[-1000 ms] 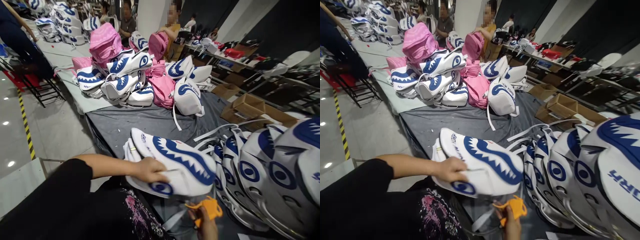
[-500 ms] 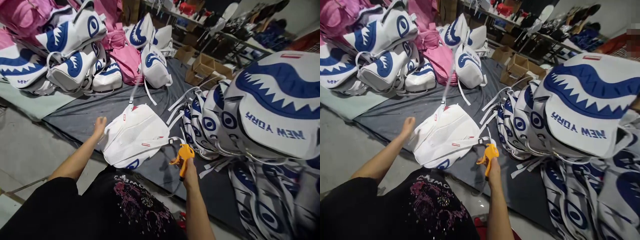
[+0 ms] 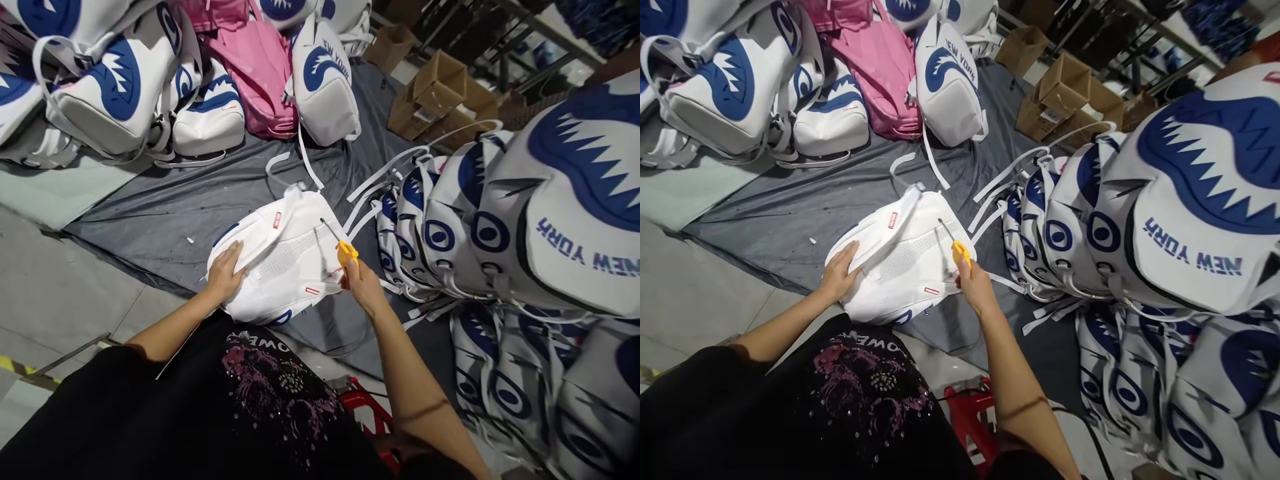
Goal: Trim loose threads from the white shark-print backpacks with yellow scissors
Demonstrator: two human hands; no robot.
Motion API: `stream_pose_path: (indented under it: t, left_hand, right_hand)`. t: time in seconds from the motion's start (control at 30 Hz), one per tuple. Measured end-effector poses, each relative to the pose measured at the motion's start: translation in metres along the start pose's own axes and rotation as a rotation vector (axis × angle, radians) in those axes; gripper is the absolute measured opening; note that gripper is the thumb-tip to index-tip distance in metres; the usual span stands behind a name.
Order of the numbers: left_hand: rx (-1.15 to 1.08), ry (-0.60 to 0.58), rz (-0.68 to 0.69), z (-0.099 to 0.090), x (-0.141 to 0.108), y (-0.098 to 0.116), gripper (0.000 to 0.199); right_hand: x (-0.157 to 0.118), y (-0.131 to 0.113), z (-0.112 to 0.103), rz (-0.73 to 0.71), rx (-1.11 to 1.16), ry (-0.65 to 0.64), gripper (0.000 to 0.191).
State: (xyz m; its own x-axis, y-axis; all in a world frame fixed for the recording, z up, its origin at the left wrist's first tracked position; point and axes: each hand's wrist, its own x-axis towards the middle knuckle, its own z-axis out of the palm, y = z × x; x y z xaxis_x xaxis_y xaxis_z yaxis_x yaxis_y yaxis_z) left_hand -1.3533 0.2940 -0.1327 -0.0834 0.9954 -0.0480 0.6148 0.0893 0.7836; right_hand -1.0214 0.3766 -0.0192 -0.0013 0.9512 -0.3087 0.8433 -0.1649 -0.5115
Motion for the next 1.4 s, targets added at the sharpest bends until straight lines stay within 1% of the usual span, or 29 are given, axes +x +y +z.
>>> stream_pose_path:
  t: [0.03, 0.07, 0.13, 0.17, 0.2, 0.23, 0.27, 0.3, 0.37, 0.4, 0.47, 0.57, 0.6, 0.67, 0.73, 0.8, 0.87, 0.93, 0.97, 1.0, 1.03, 1.07, 1.1, 1.13, 1.17, 1.2, 1.23, 1.33, 1.4]
  left_hand:
    - [-0.116, -0.064, -0.021, -0.001, 0.008, 0.0, 0.062]
    - [-0.239, -0.138, -0.106, -0.001, 0.017, -0.001, 0.062]
    - [-0.489, -0.303, -0.407, 0.001, 0.034, -0.006, 0.07]
    - [-0.6, -0.381, -0.561, 0.002, 0.042, -0.009, 0.074]
    - [-0.689, -0.441, -0.681, 0.004, 0.049, -0.013, 0.076]
    - [-0.752, -0.482, -0.756, 0.005, 0.055, -0.016, 0.076]
    - [-0.786, -0.504, -0.797, 0.007, 0.059, -0.018, 0.075]
    - [-0.797, -0.505, -0.821, 0.008, 0.062, -0.02, 0.074]
    - [-0.784, -0.454, -0.856, 0.009, 0.065, -0.021, 0.073]
    - [-0.78, -0.435, -0.865, 0.01, 0.065, -0.02, 0.073]
    - [-0.781, -0.441, -0.877, 0.01, 0.065, -0.02, 0.074]
    - [-0.799, -0.502, -0.916, 0.014, 0.069, -0.018, 0.077]
    - [-0.804, -0.513, -0.93, 0.016, 0.071, -0.017, 0.077]
    - [-0.81, -0.515, -0.932, 0.023, 0.078, -0.013, 0.076]
    - [-0.771, -0.507, -0.897, 0.03, 0.087, -0.005, 0.076]
    - [-0.633, -0.457, -0.804, 0.036, 0.095, 0.008, 0.076]
    - [-0.466, -0.353, -0.679, 0.04, 0.098, 0.024, 0.07]
    - [-0.252, -0.186, -0.486, 0.045, 0.09, 0.043, 0.06]
    - [-0.131, -0.098, -0.366, 0.047, 0.082, 0.053, 0.063]
    - [-0.009, -0.035, -0.226, 0.052, 0.07, 0.063, 0.072]
    - [0.109, -0.014, -0.072, 0.058, 0.057, 0.072, 0.08]
    - [0.207, -0.048, 0.072, 0.065, 0.042, 0.079, 0.086]
    - [0.274, -0.134, 0.183, 0.075, 0.027, 0.085, 0.089]
    - [0.335, -0.245, 0.258, 0.085, 0.014, 0.09, 0.091]
    - [0.398, -0.35, 0.291, 0.095, 0.002, 0.092, 0.092]
    - [0.465, -0.429, 0.29, 0.105, -0.006, 0.093, 0.093]
    - [0.529, -0.47, 0.271, 0.113, -0.011, 0.093, 0.091]
    - [0.617, -0.457, 0.253, 0.126, -0.013, 0.09, 0.076]
    - [0.518, -0.41, 0.248, 0.125, -0.008, 0.087, 0.064]
  right_hand:
    - [0.006, -0.006, 0.001, 0.032, -0.04, -0.043, 0.057]
    - [0.01, -0.014, 0.003, 0.037, -0.097, -0.129, 0.054]
    - [0.013, -0.029, 0.006, 0.004, -0.194, -0.295, 0.049]
    - [0.013, -0.035, 0.007, 0.0, -0.242, -0.312, 0.047]
    - [0.013, -0.039, 0.006, 0.015, -0.293, -0.277, 0.046]
    - [0.012, -0.041, 0.005, 0.043, -0.345, -0.216, 0.046]
    - [0.012, -0.041, 0.003, 0.067, -0.391, -0.165, 0.047]
    - [0.013, -0.039, 0.001, 0.079, -0.426, -0.148, 0.048]
    - [0.013, -0.033, -0.003, 0.095, -0.463, -0.161, 0.049]
    - [0.013, -0.03, -0.005, 0.113, -0.467, -0.143, 0.05]
    - [0.011, -0.028, -0.006, 0.129, -0.438, -0.112, 0.052]
    - [0.008, -0.039, -0.002, 0.009, -0.342, -0.237, 0.053]
    - [0.008, -0.045, 0.001, -0.014, -0.343, -0.257, 0.053]
    - [0.008, -0.059, 0.005, -0.012, -0.407, -0.235, 0.052]
    - [0.008, -0.069, 0.004, -0.033, -0.464, -0.288, 0.051]
    - [0.007, -0.071, -0.003, -0.064, -0.506, -0.349, 0.051]
    - [0.005, -0.065, -0.017, -0.032, -0.56, -0.289, 0.051]
    - [0.002, -0.052, -0.038, 0.019, -0.585, -0.245, 0.052]
    - [0.001, -0.043, -0.049, 0.044, -0.582, -0.251, 0.054]
    - [0.0, -0.034, -0.061, 0.078, -0.58, -0.249, 0.055]
    - [0.001, -0.024, -0.071, 0.117, -0.586, -0.223, 0.059]
    - [0.002, -0.014, -0.081, 0.162, -0.603, -0.171, 0.062]
    - [0.004, -0.004, -0.089, 0.202, -0.626, -0.105, 0.064]
    - [0.006, 0.005, -0.095, 0.232, -0.649, -0.052, 0.063]
    - [0.007, 0.014, -0.099, 0.241, -0.663, -0.03, 0.062]
    - [0.006, 0.021, -0.1, 0.233, -0.671, -0.037, 0.06]
    - [0.003, 0.027, -0.101, 0.219, -0.673, -0.066, 0.058]
    - [-0.02, 0.042, -0.098, 0.172, -0.633, -0.204, 0.055]
    - [-0.044, 0.052, -0.097, 0.173, -0.554, -0.295, 0.053]
